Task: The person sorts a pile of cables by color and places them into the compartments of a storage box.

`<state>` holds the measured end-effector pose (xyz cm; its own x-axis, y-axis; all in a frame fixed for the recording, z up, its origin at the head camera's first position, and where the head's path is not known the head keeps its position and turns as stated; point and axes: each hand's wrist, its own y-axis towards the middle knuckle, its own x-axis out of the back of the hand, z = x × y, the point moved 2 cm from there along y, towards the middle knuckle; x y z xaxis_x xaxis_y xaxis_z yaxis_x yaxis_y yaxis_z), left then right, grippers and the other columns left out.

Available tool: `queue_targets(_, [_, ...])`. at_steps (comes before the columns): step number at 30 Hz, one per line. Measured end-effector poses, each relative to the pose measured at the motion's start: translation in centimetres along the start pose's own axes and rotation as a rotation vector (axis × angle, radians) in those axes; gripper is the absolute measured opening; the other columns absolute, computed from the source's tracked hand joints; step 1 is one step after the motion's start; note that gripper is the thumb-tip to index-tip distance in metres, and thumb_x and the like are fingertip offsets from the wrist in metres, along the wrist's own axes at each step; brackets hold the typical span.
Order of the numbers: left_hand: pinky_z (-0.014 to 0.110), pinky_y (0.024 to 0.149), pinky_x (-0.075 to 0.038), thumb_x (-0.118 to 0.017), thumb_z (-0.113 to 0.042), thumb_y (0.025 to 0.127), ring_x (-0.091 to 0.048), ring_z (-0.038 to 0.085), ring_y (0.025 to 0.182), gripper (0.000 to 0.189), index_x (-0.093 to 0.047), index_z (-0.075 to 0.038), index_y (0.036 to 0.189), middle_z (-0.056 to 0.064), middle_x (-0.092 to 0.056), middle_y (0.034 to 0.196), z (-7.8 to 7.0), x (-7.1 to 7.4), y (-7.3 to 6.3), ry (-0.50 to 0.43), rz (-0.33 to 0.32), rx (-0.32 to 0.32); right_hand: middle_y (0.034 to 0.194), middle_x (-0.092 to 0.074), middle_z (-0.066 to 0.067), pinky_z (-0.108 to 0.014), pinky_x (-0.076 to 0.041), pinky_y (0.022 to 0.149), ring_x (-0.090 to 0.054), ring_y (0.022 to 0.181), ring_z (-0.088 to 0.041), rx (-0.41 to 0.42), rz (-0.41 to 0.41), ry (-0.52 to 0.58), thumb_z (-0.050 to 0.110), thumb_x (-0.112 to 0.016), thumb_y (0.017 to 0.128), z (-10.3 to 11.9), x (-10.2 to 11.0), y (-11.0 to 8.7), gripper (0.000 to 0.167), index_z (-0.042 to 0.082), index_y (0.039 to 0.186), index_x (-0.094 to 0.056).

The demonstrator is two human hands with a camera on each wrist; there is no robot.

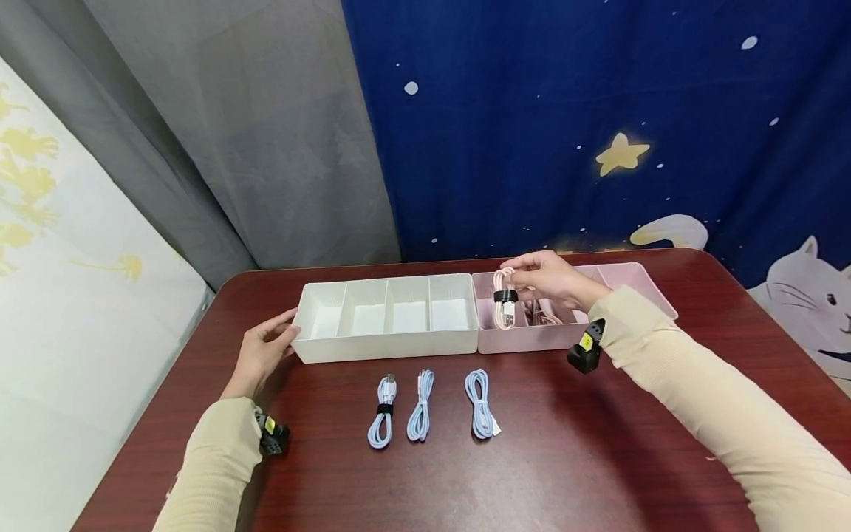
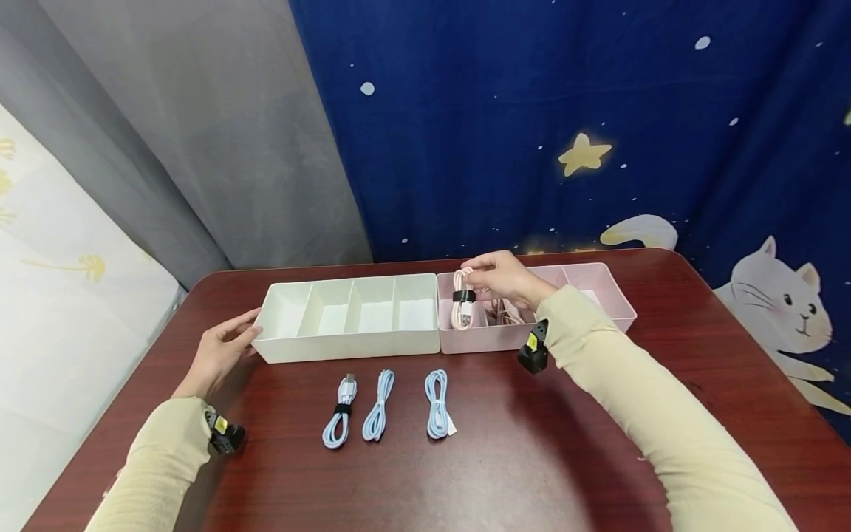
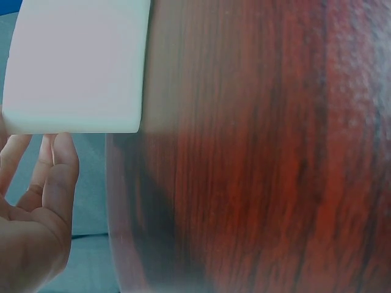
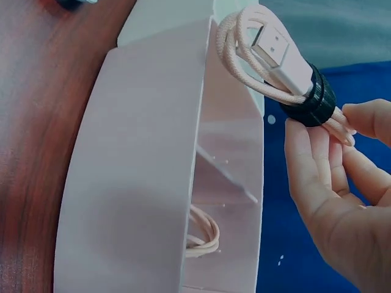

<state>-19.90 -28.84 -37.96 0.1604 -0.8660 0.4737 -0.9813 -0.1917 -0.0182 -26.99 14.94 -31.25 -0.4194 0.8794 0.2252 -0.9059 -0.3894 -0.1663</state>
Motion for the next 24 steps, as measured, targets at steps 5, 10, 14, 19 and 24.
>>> queue_targets(5, [0.018, 0.065, -0.048, -0.055, -0.026, 0.088, -0.053, 0.001, 0.075, 0.045, -0.046, -0.012, 0.131, 0.015, -0.052, 0.108, 0.0, 0.0, 0.0, 0.000, -0.007, 0.005, 0.101, -0.057, -0.011, -0.036, -0.048, 0.078, -0.057, 0.086, -0.013, -0.019, 0.000, -0.007, 0.003, -0.051, 0.087, -0.4, 0.3, 0.6, 0.041, -0.011, 0.125, -0.042])
queue_targets(10, [0.018, 0.065, -0.048, -0.055, -0.026, 0.088, -0.053, 0.001, 0.075, 0.045, -0.046, -0.012, 0.131, 0.014, -0.052, 0.107, 0.0, 0.0, 0.0, -0.001, -0.010, 0.008, 0.100, -0.057, -0.010, -0.035, -0.048, 0.078, -0.056, 0.086, -0.013, -0.042, -0.023, 0.004, 0.004, -0.051, 0.088, -0.8, 0.3, 1.2, 0.040, -0.008, 0.125, -0.043])
queue_targets(14, [0.018, 0.065, -0.048, -0.055, -0.026, 0.088, -0.053, 0.001, 0.075, 0.045, -0.046, -0.013, 0.131, 0.014, -0.052, 0.107, 0.0, 0.0, 0.0, -0.001, -0.008, 0.007, 0.097, -0.056, -0.008, -0.033, -0.049, 0.076, -0.056, 0.082, -0.012, -0.049, -0.037, 0.014, 0.003, -0.049, 0.088, -1.1, 0.2, 1.7, 0.038, -0.008, 0.125, -0.044])
queue_targets(19, [0.020, 0.067, -0.049, -0.055, -0.026, 0.088, -0.054, 0.000, 0.074, 0.045, -0.046, -0.013, 0.131, 0.014, -0.052, 0.107, -0.1, 0.0, 0.0, 0.005, -0.005, 0.005, 0.091, -0.055, -0.005, -0.030, -0.050, 0.072, -0.054, 0.075, -0.010, -0.039, -0.035, 0.018, 0.002, -0.049, 0.088, -1.6, -0.2, 2.0, 0.039, -0.011, 0.124, -0.042])
queue_targets(24, [0.021, 0.068, -0.049, -0.055, -0.027, 0.088, -0.054, 0.000, 0.075, 0.046, -0.046, -0.013, 0.131, 0.014, -0.051, 0.107, 0.0, 0.0, 0.1, 0.007, -0.001, 0.007, 0.091, -0.055, -0.006, -0.032, -0.049, 0.074, -0.055, 0.075, -0.011, -0.033, -0.052, 0.034, 0.000, -0.048, 0.087, -1.8, -0.5, 2.3, 0.040, -0.011, 0.125, -0.041])
